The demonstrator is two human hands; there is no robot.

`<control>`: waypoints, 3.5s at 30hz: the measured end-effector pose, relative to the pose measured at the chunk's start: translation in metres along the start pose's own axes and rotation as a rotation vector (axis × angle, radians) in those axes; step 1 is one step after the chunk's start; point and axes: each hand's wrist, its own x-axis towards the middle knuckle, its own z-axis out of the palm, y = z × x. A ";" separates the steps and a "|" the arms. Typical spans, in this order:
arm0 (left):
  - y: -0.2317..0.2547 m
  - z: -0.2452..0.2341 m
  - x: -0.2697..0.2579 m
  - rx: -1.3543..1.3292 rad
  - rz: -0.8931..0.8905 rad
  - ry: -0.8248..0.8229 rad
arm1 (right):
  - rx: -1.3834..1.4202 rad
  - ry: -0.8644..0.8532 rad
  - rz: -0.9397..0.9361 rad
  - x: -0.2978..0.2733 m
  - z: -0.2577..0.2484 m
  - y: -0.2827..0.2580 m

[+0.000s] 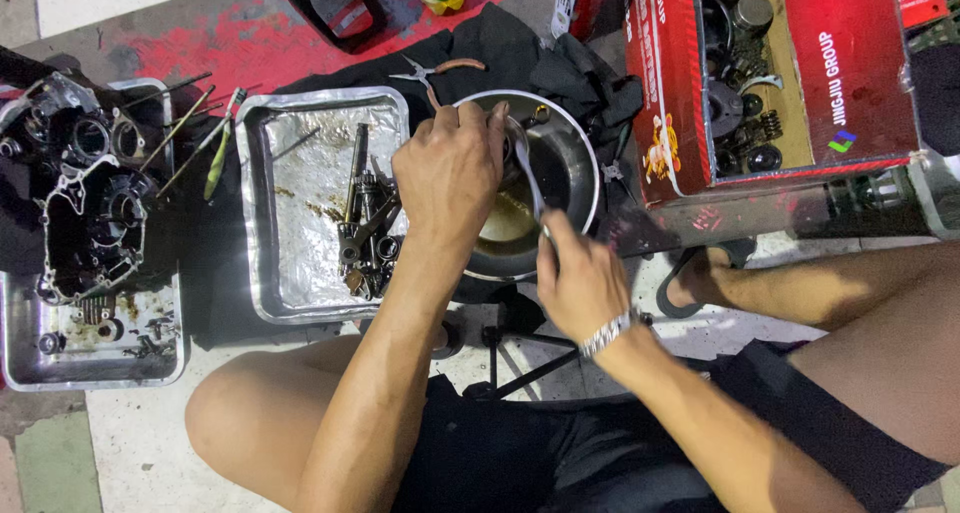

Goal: The person scrubs a crankshaft with a toothbrush in a metal bowl containing liquid, then pours a yellow cleaning fluid over the part and continues scrubbing. The crankshaft is handled repeatedly and rotated to clean different surfaces.

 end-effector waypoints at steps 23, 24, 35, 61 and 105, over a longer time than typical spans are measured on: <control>-0.020 -0.016 -0.007 -0.035 -0.089 -0.042 | 0.047 0.205 -0.218 0.006 -0.006 -0.004; -0.021 -0.015 -0.006 -0.040 -0.097 -0.040 | 0.081 0.182 -0.181 0.001 -0.009 0.000; -0.007 -0.023 -0.006 -0.088 -0.054 -0.035 | -0.046 0.359 -0.337 0.036 0.000 0.021; 0.011 -0.029 -0.111 -0.327 -0.498 -0.634 | 0.594 0.015 0.012 0.046 0.030 0.065; -0.074 0.057 -0.095 -0.843 -0.559 -0.412 | 0.218 0.059 -0.087 0.025 0.030 0.039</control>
